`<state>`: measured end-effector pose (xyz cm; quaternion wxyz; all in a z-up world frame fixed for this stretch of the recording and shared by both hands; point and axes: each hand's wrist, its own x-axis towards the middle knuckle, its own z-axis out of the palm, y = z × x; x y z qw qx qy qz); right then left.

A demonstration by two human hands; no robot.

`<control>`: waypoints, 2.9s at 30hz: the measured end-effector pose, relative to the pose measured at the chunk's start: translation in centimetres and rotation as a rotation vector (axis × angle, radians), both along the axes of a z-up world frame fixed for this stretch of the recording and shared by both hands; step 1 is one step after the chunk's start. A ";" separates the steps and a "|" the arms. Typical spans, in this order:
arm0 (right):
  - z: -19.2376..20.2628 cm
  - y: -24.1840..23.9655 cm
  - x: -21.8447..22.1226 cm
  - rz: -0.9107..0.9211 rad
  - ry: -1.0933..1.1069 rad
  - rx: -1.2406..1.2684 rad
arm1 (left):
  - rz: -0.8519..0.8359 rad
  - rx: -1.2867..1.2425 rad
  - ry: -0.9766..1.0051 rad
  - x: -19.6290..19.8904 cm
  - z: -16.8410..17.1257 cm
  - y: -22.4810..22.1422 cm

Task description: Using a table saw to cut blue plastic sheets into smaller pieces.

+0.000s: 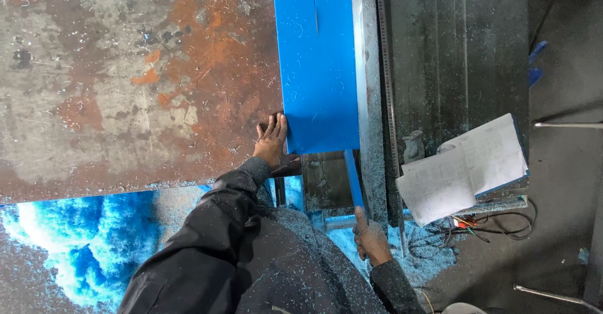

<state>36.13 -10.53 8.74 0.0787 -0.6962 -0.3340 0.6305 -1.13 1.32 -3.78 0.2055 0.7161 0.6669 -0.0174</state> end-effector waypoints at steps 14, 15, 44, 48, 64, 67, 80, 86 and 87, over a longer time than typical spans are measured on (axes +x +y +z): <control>2.6 2.1 -0.2 0.000 0.023 -0.037 | 0.033 0.129 -0.022 0.0 -0.2 0.6; 2.8 2.4 -0.4 0.001 0.020 -0.039 | 0.034 0.127 -0.025 -0.1 0.0 0.9; 5.9 7.8 -0.8 0.073 -0.080 -0.125 | 0.122 -0.048 -0.063 -0.4 2.7 4.1; 6.5 8.5 -0.9 0.109 -0.046 -0.125 | 0.148 -0.084 -0.100 -0.5 2.7 4.8; 8.5 12.1 -3.1 0.125 -0.127 -0.129 | 0.135 0.067 -0.044 -0.2 5.3 6.3; 8.3 12.8 -3.3 0.121 -0.120 -0.115 | 0.177 0.080 -0.020 0.5 6.0 7.3; 8.4 17.7 -6.4 0.144 -0.120 -0.039 | 0.238 0.029 0.226 -0.2 1.6 14.9; 6.0 25.9 -9.5 0.124 -0.092 -0.018 | 0.276 -0.189 0.174 -4.1 10.4 17.4; 6.2 26.7 -9.5 0.126 -0.095 -0.017 | 0.278 -0.189 0.171 -5.5 9.0 17.2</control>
